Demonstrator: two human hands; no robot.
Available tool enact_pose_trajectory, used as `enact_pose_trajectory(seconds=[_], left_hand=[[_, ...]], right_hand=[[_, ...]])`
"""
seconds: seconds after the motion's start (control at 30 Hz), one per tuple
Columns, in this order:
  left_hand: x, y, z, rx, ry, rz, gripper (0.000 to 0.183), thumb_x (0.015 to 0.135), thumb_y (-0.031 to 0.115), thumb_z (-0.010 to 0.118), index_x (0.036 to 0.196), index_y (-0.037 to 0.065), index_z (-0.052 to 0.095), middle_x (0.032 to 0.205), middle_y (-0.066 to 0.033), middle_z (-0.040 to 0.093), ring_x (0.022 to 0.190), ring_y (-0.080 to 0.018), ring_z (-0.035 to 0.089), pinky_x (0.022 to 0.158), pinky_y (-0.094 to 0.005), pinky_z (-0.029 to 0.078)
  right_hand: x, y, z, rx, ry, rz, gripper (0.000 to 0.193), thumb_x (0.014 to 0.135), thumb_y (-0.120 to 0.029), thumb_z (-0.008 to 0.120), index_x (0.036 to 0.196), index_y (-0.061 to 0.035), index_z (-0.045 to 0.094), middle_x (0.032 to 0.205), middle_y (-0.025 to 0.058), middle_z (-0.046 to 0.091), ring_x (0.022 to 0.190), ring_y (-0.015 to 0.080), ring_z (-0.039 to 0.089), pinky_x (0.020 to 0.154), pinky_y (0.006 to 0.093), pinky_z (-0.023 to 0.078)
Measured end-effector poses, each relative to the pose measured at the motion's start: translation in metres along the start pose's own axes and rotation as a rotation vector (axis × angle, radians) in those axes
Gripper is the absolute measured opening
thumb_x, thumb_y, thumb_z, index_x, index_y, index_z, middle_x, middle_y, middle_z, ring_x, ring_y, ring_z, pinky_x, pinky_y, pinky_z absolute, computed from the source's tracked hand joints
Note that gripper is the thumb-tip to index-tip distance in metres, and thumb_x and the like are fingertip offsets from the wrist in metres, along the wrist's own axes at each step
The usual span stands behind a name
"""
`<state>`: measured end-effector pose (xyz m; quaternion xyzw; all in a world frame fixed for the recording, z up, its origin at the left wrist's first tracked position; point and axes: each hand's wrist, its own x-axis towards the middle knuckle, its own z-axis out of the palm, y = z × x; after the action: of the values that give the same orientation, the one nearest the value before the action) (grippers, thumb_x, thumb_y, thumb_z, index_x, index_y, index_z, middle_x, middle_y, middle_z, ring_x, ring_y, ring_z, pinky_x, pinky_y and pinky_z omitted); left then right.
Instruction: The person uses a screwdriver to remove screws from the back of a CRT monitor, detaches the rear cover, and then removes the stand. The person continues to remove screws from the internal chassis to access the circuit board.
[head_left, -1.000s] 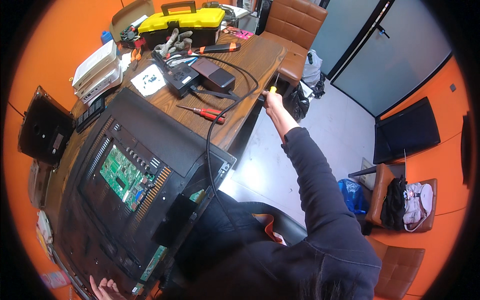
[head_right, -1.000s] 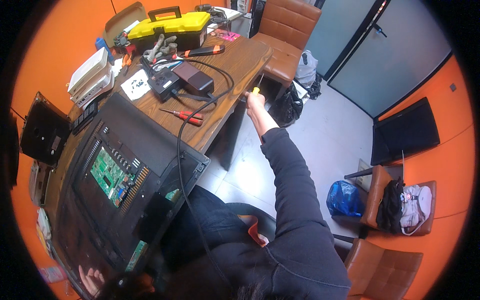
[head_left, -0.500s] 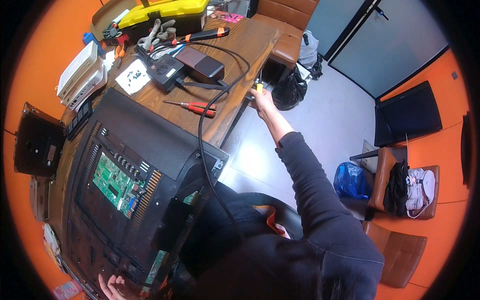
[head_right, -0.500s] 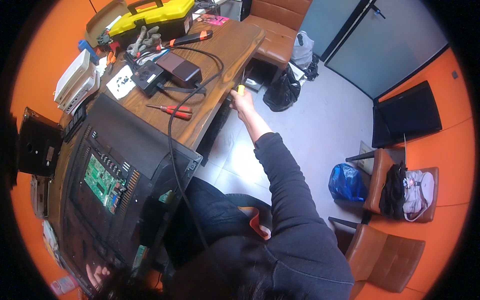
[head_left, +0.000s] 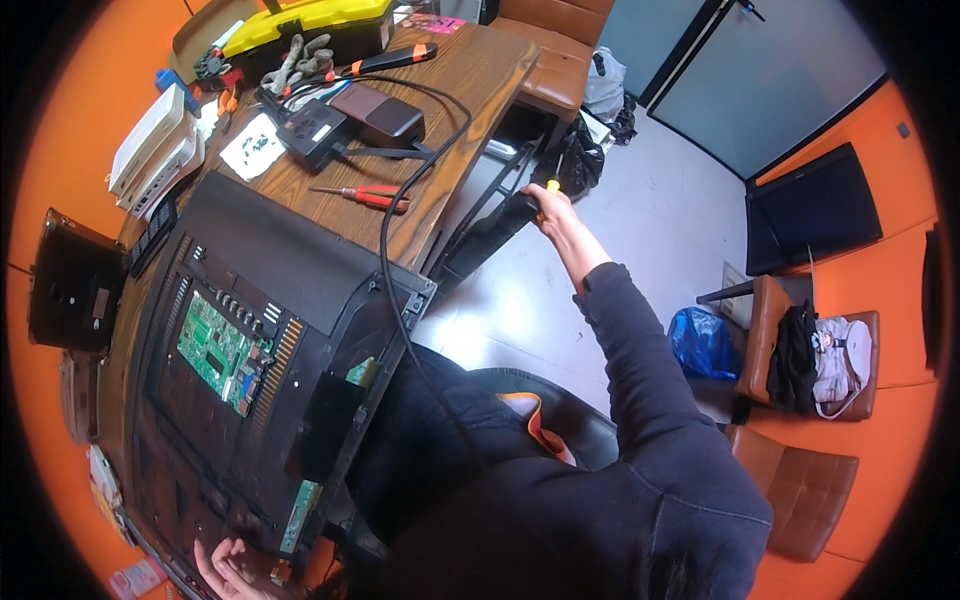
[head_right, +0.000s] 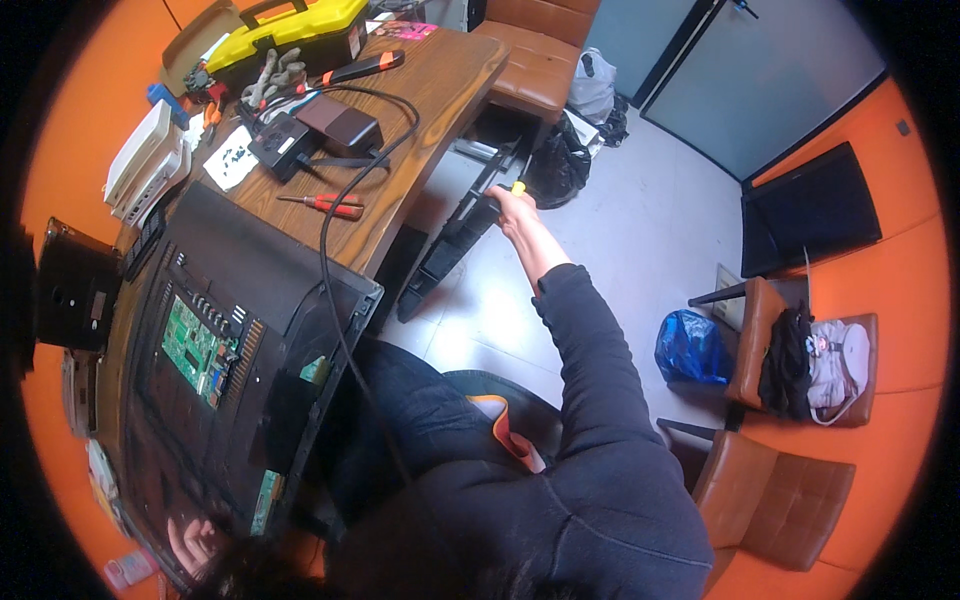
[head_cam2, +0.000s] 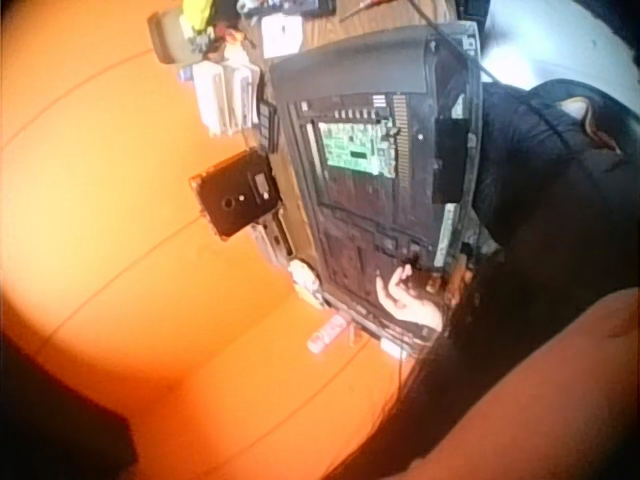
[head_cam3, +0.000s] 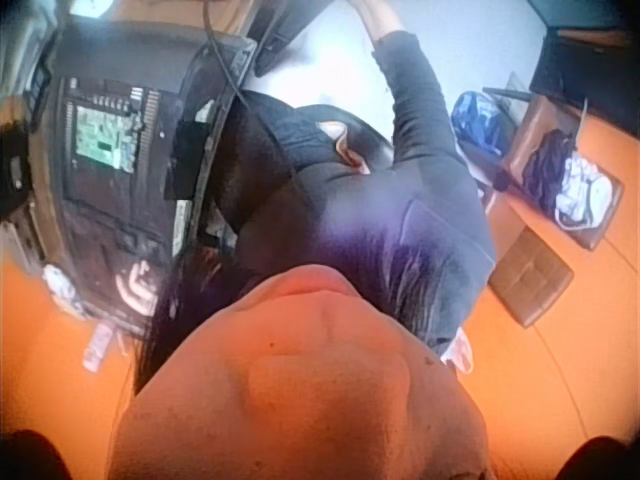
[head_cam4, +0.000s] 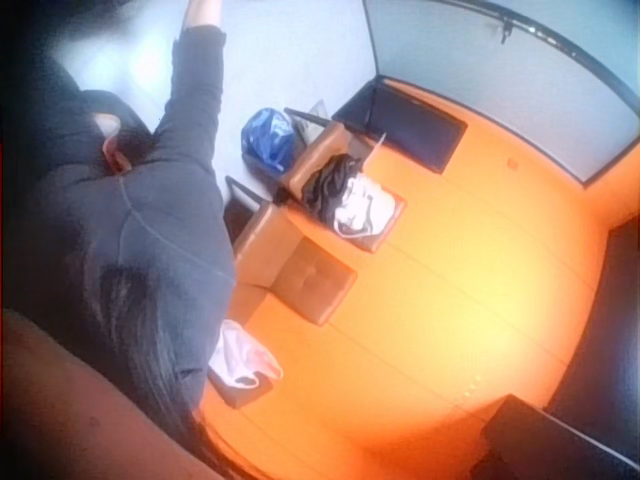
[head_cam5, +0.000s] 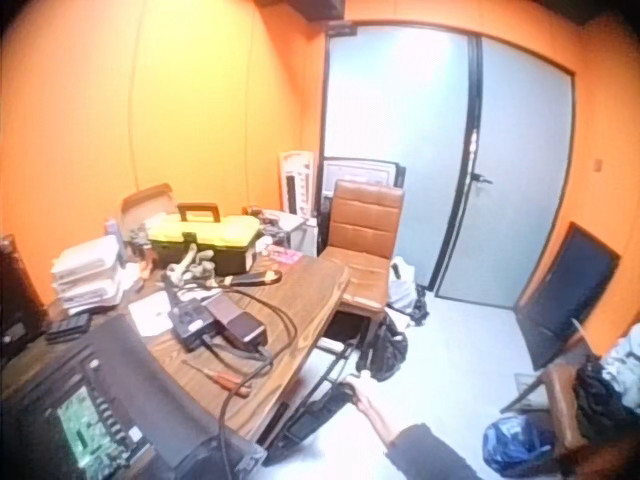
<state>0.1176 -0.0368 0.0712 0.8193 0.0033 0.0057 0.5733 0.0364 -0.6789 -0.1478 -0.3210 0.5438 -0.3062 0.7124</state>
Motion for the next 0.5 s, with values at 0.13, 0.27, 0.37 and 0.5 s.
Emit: enact_pose_trajectory(seconds=[0.13,0.27,0.37,0.5], left_hand=[[-0.002,0.003,-0.010,-0.139,-0.023,-0.093,0.052,0.086,0.017,0.052,0.132,0.007,0.028,0.094,-0.0069,0.057,0.088,-0.0183,0.056,0.093,-0.0370,0.040],[0.003,-0.002,-0.009,0.095,-0.009,0.059,0.048,0.085,0.016,0.052,0.129,0.007,0.033,0.093,-0.0060,0.057,0.086,-0.0169,0.057,0.095,-0.0390,0.040],[0.012,-0.009,0.008,0.273,0.001,0.226,0.044,0.086,0.016,0.050,0.127,0.006,0.035,0.094,-0.0070,0.057,0.085,-0.0170,0.056,0.094,-0.0387,0.041],[0.024,-0.011,0.036,0.268,-0.093,0.325,0.042,0.089,0.016,0.046,0.127,0.004,0.034,0.094,-0.0088,0.056,0.087,-0.0177,0.056,0.093,-0.0366,0.040]], right_hand=[[-0.015,0.003,-0.019,0.107,-0.023,-0.074,0.029,0.062,-0.001,0.069,0.081,-0.0018,0.048,0.068,0.0068,0.054,0.053,0.0167,0.054,0.047,0.0267,0.046],[-0.052,-0.015,-0.067,-0.014,-0.023,-0.207,0.029,0.062,-0.003,0.069,0.085,-0.0043,0.051,0.072,0.0038,0.056,0.053,0.0122,0.052,0.040,0.0228,0.038],[-0.089,-0.034,-0.112,-0.037,0.019,-0.292,0.026,0.064,-0.003,0.068,0.086,-0.0038,0.054,0.073,0.0039,0.057,0.054,0.0119,0.051,0.040,0.0238,0.034],[-0.136,-0.051,-0.181,-0.198,0.232,-0.384,0.026,0.063,-0.010,0.071,0.080,-0.0037,0.053,0.069,0.0020,0.052,0.052,0.0102,0.044,0.041,0.0240,0.033]])
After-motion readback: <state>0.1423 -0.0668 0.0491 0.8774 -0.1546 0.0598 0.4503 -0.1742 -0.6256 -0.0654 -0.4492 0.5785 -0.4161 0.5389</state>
